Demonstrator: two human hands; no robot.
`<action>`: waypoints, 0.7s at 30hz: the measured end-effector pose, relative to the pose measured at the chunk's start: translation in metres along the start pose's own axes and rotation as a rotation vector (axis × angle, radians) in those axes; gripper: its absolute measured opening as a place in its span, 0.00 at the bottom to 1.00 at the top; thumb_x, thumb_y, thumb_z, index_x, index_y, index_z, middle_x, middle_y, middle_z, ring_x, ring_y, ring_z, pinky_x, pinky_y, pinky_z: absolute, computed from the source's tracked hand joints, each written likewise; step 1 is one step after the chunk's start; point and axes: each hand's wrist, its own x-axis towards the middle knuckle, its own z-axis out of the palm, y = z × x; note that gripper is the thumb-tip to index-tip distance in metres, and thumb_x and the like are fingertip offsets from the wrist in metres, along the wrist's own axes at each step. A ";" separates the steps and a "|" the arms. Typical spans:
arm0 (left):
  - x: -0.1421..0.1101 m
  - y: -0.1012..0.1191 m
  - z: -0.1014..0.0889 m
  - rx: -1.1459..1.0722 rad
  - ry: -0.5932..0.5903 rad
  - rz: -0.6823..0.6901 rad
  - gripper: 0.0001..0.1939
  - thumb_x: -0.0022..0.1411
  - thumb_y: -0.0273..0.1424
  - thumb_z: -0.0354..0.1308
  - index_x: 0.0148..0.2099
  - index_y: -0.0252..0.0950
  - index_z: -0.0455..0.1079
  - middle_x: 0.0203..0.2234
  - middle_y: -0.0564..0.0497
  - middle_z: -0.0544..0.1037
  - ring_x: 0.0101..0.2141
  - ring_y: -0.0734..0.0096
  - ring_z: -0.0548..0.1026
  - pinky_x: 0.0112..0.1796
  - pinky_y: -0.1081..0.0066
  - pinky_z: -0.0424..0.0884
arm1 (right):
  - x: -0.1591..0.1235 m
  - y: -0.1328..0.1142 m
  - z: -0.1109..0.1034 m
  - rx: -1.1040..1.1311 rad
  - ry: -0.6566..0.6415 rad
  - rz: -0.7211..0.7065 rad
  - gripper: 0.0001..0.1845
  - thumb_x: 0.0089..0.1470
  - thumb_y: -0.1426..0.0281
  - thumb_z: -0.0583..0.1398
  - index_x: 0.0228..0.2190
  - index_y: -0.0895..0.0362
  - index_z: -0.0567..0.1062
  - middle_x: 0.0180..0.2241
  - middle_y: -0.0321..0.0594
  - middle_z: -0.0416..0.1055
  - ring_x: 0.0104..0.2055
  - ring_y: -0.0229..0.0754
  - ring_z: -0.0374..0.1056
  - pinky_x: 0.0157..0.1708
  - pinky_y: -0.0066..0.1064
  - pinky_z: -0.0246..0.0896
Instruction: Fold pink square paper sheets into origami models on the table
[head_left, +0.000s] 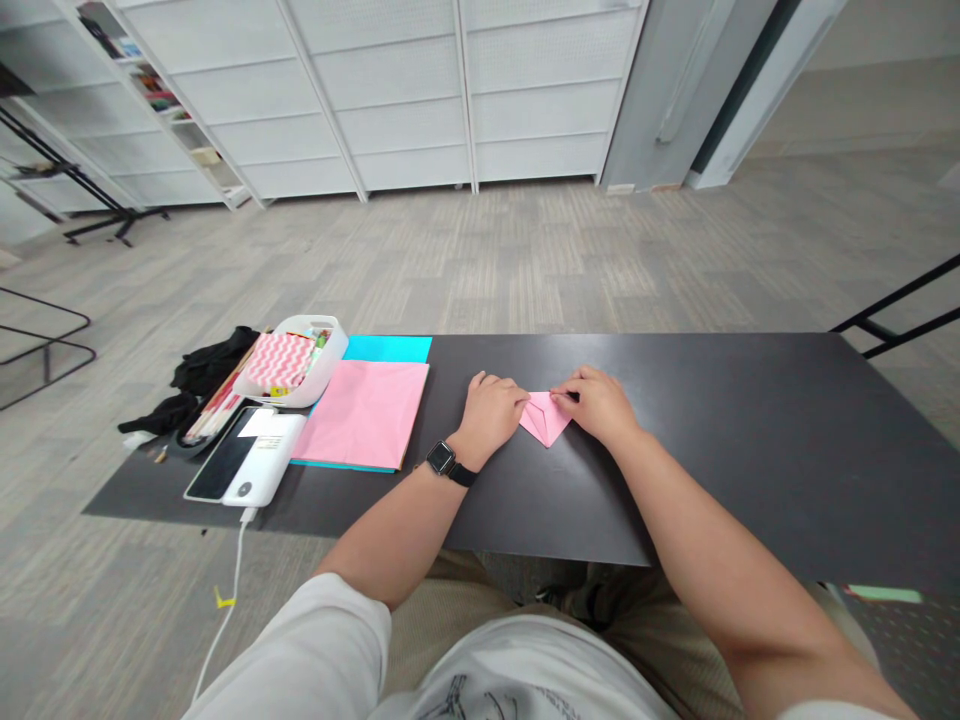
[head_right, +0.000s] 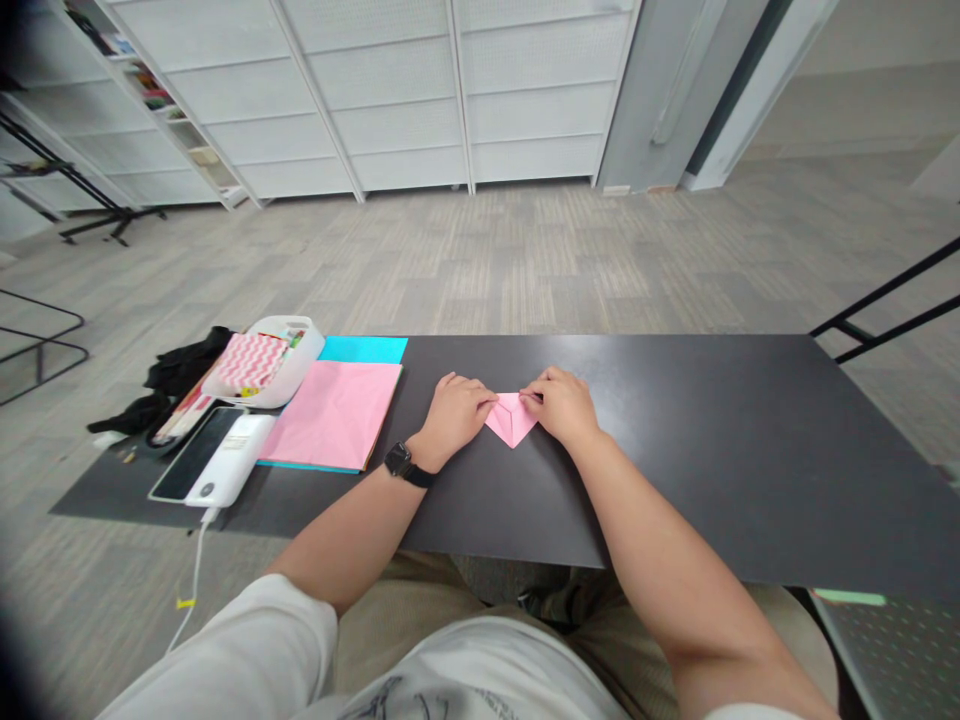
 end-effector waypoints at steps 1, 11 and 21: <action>0.000 0.000 -0.001 -0.007 0.001 -0.003 0.13 0.75 0.33 0.56 0.46 0.46 0.84 0.44 0.50 0.85 0.47 0.58 0.76 0.65 0.48 0.59 | 0.000 0.000 -0.001 0.001 -0.005 -0.009 0.09 0.63 0.64 0.65 0.40 0.47 0.88 0.41 0.41 0.78 0.45 0.48 0.74 0.43 0.40 0.62; 0.002 -0.006 -0.002 -0.061 0.048 -0.014 0.06 0.71 0.32 0.62 0.47 0.44 0.79 0.46 0.51 0.83 0.49 0.59 0.77 0.66 0.51 0.59 | -0.001 0.003 -0.004 0.034 -0.056 -0.092 0.10 0.62 0.62 0.66 0.44 0.48 0.85 0.46 0.42 0.78 0.50 0.51 0.73 0.49 0.42 0.59; 0.002 -0.010 0.006 -0.077 0.028 0.035 0.11 0.70 0.32 0.62 0.52 0.46 0.81 0.51 0.49 0.79 0.53 0.58 0.74 0.61 0.54 0.65 | 0.000 0.001 -0.002 0.070 0.001 -0.074 0.14 0.58 0.64 0.68 0.46 0.51 0.79 0.43 0.40 0.79 0.48 0.50 0.73 0.46 0.39 0.57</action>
